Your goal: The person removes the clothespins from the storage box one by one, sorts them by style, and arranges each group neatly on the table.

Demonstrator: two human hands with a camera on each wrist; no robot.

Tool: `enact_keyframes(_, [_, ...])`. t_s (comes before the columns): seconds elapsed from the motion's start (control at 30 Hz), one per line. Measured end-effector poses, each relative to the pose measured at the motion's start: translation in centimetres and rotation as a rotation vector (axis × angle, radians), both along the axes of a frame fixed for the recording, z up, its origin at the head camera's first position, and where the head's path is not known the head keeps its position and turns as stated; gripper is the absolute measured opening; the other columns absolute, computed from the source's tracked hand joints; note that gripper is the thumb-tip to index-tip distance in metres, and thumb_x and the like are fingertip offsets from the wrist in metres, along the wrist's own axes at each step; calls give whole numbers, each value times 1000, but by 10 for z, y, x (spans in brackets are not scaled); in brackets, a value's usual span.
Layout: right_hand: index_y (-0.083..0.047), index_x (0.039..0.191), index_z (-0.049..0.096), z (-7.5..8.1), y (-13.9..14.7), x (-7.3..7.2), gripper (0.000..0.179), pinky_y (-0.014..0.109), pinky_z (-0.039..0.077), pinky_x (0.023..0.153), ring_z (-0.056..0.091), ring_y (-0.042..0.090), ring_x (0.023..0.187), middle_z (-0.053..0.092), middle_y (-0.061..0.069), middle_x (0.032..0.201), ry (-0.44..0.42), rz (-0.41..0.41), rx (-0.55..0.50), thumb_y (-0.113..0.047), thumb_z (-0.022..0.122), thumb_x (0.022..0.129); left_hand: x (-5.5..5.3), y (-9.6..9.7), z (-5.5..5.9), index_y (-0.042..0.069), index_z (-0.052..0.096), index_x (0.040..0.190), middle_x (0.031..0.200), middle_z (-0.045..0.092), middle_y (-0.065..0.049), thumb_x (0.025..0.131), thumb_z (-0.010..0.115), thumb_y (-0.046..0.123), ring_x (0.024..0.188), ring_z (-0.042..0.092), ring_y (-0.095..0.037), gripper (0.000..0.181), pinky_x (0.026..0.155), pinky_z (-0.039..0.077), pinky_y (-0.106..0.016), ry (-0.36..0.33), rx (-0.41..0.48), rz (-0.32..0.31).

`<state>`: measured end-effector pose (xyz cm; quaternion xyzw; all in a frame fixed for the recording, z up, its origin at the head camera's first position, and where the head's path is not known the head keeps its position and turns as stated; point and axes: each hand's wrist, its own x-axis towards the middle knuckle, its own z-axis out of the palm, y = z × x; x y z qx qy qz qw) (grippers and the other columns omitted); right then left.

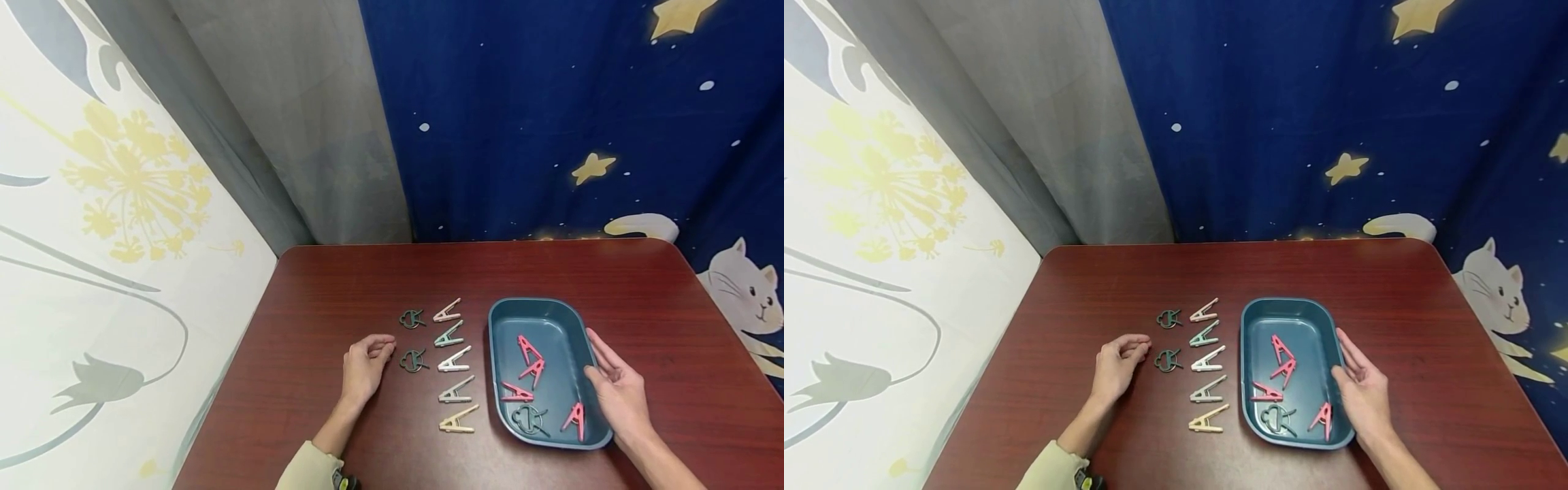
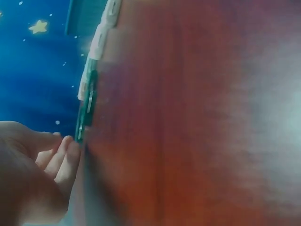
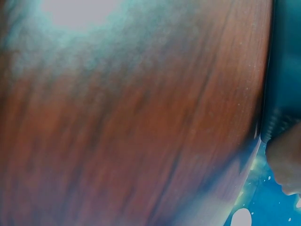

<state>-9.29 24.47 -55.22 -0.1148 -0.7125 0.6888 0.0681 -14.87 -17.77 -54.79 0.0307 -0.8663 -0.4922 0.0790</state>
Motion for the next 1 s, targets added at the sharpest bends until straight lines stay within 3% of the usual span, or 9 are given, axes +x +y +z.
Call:
enact_keyframes(0.17, [-8, 162, 42, 0, 0, 0, 63, 6, 49, 86, 59, -18, 114, 51, -7, 152, -4, 3, 1, 5, 57, 103, -14, 3, 12, 6, 77, 122, 112, 80, -1, 101, 72, 6, 106, 77, -21, 21, 92, 60, -30, 50, 87, 28])
enact_keyframes(0.3, [-9, 162, 43, 1, 0, 2, 62, 6, 49, 85, 59, -18, 113, 51, -5, 153, -12, 2, 6, 4, 57, 103, -25, 10, 28, 4, 72, 131, 125, 76, -7, 103, 69, 3, 121, 71, -30, 29, 103, 55, -36, 101, 184, 5])
enact_keyframes(0.53, [-10, 162, 43, 1, -1, 2, 63, 6, 50, 84, 60, -17, 114, 51, -4, 152, -9, 2, -1, 4, 57, 103, -41, 37, 58, -1, 67, 139, 136, 71, -14, 104, 67, 2, 132, 63, -34, 35, 107, 51, -29, 150, 471, -37])
enact_keyframes(0.73, [-11, 162, 43, 1, 0, 2, 62, 7, 51, 83, 62, -16, 112, 52, -8, 151, -16, 5, -5, 4, 56, 103, -42, 72, 77, 0, 61, 146, 144, 66, -12, 103, 70, 5, 137, 60, -26, 45, 109, 49, -30, 119, 652, -70])
enact_keyframes(1.0, [-11, 163, 42, 2, 0, 2, 62, 8, 52, 82, 62, -16, 110, 51, -7, 152, -32, 4, 21, 2, 57, 104, -39, 125, 81, -2, 56, 150, 148, 62, -14, 101, 71, 4, 141, 55, -25, 52, 114, 45, -32, -8, 944, -155])
